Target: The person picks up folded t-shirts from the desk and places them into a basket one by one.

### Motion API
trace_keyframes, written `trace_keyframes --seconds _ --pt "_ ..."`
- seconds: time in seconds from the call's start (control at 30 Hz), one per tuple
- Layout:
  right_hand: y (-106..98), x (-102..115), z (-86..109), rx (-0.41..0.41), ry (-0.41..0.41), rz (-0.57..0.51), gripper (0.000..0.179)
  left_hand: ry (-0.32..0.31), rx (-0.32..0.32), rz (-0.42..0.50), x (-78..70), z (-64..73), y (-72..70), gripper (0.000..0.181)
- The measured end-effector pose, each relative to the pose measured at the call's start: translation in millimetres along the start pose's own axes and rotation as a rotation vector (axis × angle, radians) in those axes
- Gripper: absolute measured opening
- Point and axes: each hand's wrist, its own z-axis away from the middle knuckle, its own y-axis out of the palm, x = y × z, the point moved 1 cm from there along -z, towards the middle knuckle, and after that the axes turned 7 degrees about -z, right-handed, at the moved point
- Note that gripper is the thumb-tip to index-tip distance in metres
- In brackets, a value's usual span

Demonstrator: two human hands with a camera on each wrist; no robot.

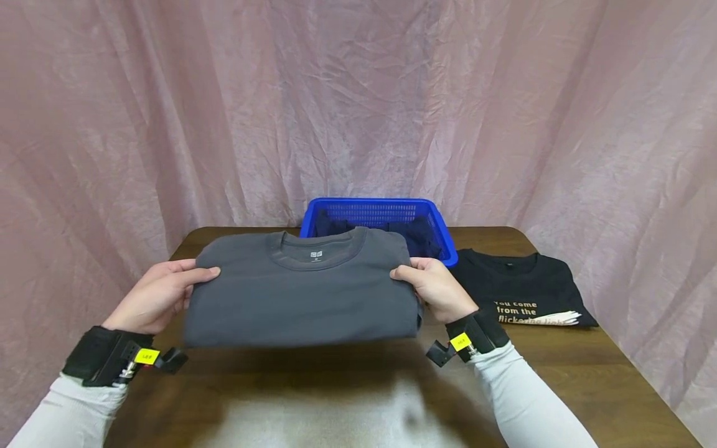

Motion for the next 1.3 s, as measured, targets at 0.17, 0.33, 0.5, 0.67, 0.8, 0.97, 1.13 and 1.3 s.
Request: trace_keyframes --seconds 0.17,0.33,0.5,0.67,0.8,0.97,1.13,1.3 --pt "-15.9 0.8 2.4 -0.022 -0.004 0.019 0.016 0.040 0.018 0.012 -3.5 -7.9 15.4 0.015" --pt "-32.0 -1.1 6.4 -0.067 -0.006 0.076 0.024 0.057 0.048 0.018 -6.6 -15.0 31.3 0.039" --pt "-45.5 -0.1 11.2 -0.084 0.003 0.075 0.024 0.076 0.070 0.027 -11.4 -20.8 46.9 0.057" --pt "-56.5 3.8 14.9 -0.105 0.009 0.071 0.016 0.073 0.069 0.039 -16.7 -26.5 59.8 0.059" --pt "-63.8 7.7 17.3 -0.118 0.016 0.064 0.015 0.076 0.064 0.038 -22.1 -30.7 67.7 0.058" --pt "-73.5 11.4 17.9 -0.157 0.023 0.071 0.013 0.087 0.057 0.046 -28.4 -37.7 77.5 0.055" --pt "-82.1 16.1 17.7 -0.181 0.028 0.090 0.012 0.094 0.063 0.097 -35.1 -46.5 85.9 0.051" --pt "-87.7 21.3 14.1 -0.185 0.037 0.107 0.017 0.094 0.045 0.103 -39.6 -57.0 89.4 0.041"
